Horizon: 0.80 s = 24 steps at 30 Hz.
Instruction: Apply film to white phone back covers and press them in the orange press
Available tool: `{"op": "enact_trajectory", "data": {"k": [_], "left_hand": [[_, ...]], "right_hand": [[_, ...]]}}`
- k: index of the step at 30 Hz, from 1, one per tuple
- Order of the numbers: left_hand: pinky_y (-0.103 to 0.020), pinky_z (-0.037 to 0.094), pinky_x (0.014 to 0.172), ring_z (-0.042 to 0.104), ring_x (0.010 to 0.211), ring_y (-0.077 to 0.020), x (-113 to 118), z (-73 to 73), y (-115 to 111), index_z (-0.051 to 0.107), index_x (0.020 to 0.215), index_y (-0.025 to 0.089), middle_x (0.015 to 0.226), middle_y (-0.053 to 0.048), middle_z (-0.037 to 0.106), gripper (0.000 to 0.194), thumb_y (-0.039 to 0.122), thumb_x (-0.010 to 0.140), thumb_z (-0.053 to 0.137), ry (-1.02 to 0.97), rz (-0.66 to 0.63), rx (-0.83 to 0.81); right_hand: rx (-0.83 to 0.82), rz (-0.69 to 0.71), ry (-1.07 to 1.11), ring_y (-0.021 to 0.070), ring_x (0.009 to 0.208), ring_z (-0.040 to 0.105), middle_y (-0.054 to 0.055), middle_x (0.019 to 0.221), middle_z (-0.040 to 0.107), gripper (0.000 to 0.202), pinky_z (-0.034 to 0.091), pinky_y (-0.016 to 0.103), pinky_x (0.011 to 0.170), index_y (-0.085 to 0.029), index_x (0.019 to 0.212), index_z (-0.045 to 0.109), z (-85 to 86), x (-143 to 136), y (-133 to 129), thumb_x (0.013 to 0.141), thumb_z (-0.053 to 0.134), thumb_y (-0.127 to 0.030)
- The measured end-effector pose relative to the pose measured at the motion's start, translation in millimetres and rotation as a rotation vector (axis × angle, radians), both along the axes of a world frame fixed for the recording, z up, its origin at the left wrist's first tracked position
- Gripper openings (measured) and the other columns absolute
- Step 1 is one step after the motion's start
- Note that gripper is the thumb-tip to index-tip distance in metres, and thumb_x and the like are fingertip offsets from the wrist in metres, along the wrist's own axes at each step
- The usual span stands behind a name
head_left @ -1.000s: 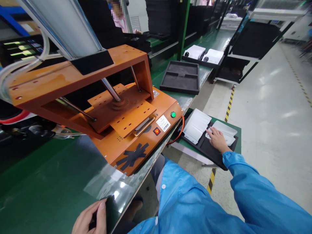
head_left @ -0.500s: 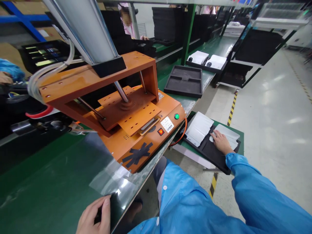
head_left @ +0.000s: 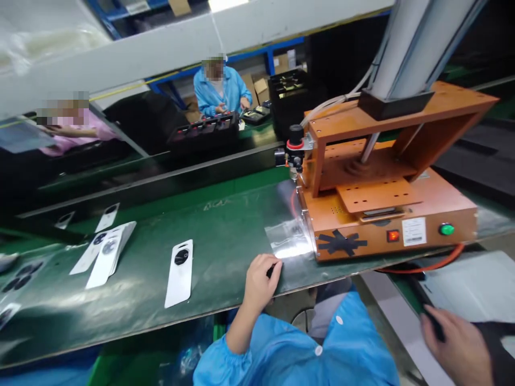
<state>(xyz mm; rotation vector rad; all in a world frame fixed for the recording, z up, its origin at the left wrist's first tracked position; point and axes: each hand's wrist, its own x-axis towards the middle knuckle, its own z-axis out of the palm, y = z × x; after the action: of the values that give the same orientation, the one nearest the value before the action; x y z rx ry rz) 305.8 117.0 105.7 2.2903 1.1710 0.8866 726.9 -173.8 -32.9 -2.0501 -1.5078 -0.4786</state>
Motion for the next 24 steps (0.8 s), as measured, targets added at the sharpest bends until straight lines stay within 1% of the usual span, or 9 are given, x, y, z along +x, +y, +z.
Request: {"op": "enact_trajectory", "data": {"k": [2,3,6,9,12,15,18,21,24], "left_hand": [[-0.037,0.054,0.092,0.067,0.101,-0.0217,-0.9,1.0,-1.5,0.073,0.099,0.021,0.105,-0.009,0.073,0.022,0.030,0.101,0.052,0.012,0.026,0.020],[-0.041,0.052,0.097,0.065,0.110,-0.0245,-2.0,1.5,-2.5,0.072,0.109,0.022,0.117,-0.011,0.072,0.023,0.031,0.100,0.054,0.052,0.036,0.042],[-0.056,0.044,0.110,0.046,0.140,-0.0355,-10.1,4.1,-8.8,0.060,0.140,0.026,0.150,-0.012,0.055,0.045,0.037,0.096,0.060,0.277,0.006,0.101],[-0.058,0.039,0.115,0.037,0.148,-0.0362,-27.7,8.0,-22.1,0.052,0.147,0.027,0.156,-0.010,0.050,0.054,0.039,0.096,0.061,0.422,-0.090,0.070],[-0.054,0.040,0.116,0.041,0.146,-0.0328,-47.1,12.0,-30.4,0.055,0.145,0.027,0.156,-0.010,0.050,0.051,0.040,0.096,0.062,0.403,-0.124,0.041],[-0.047,0.045,0.113,0.053,0.137,-0.0268,-52.1,15.0,-16.6,0.066,0.131,0.027,0.148,-0.010,0.057,0.035,0.038,0.098,0.058,0.226,-0.054,0.027],[-0.044,0.045,0.110,0.058,0.127,-0.0242,-38.0,13.5,15.7,0.073,0.119,0.026,0.137,-0.008,0.065,0.027,0.036,0.099,0.058,0.103,0.114,0.004],[-0.052,0.040,0.112,0.051,0.133,-0.0294,-21.3,7.5,44.9,0.072,0.123,0.029,0.140,-0.006,0.065,0.034,0.039,0.090,0.072,0.172,0.187,-0.035],[-0.052,0.038,0.111,0.050,0.134,-0.0290,-16.3,1.6,56.6,0.074,0.118,0.032,0.135,-0.003,0.069,0.032,0.038,0.087,0.076,0.178,0.220,-0.057]], "right_hand": [[0.104,0.312,-0.015,0.0319,0.070,0.072,0.011,0.086,0.073,0.080,0.060,0.049,0.062,-0.047,0.150,0.044,24.9,-54.8,44.0,0.078,0.073,-0.029],[0.119,0.413,0.013,0.0294,0.069,0.072,0.010,0.088,0.073,0.081,0.061,0.045,0.061,-0.045,0.150,0.045,38.8,-81.1,65.1,0.078,0.073,-0.022],[0.108,0.676,0.083,0.0258,0.077,0.073,0.008,0.094,0.074,0.064,0.063,0.042,0.067,-0.037,0.140,0.057,77.4,-145.2,117.3,0.081,0.068,-0.014],[0.120,0.825,0.109,0.0217,0.082,0.070,0.006,0.096,0.073,0.046,0.061,0.040,0.072,-0.029,0.127,0.064,104.7,-185.3,151.9,0.085,0.062,-0.009],[0.079,0.867,0.174,0.0203,0.083,0.066,0.007,0.098,0.071,0.035,0.057,0.037,0.073,-0.024,0.121,0.064,124.7,-211.2,181.0,0.090,0.059,-0.010],[-0.017,0.853,0.240,0.0215,0.093,0.064,0.008,0.103,0.069,0.026,0.055,0.037,0.081,-0.021,0.119,0.063,144.3,-231.7,213.1,0.095,0.056,-0.014],[-0.103,0.747,0.244,0.0223,0.098,0.063,0.009,0.104,0.067,0.019,0.052,0.035,0.084,-0.019,0.115,0.063,161.3,-246.7,248.3,0.099,0.054,-0.019],[-0.153,0.607,0.133,0.0231,0.091,0.060,0.008,0.097,0.066,0.014,0.047,0.035,0.079,-0.018,0.105,0.067,170.7,-254.2,282.2,0.100,0.055,-0.022],[-0.170,0.627,0.011,0.0233,0.089,0.056,0.008,0.094,0.065,0.011,0.042,0.037,0.077,-0.020,0.095,0.070,172.7,-256.5,310.0,0.098,0.059,-0.021]]}}
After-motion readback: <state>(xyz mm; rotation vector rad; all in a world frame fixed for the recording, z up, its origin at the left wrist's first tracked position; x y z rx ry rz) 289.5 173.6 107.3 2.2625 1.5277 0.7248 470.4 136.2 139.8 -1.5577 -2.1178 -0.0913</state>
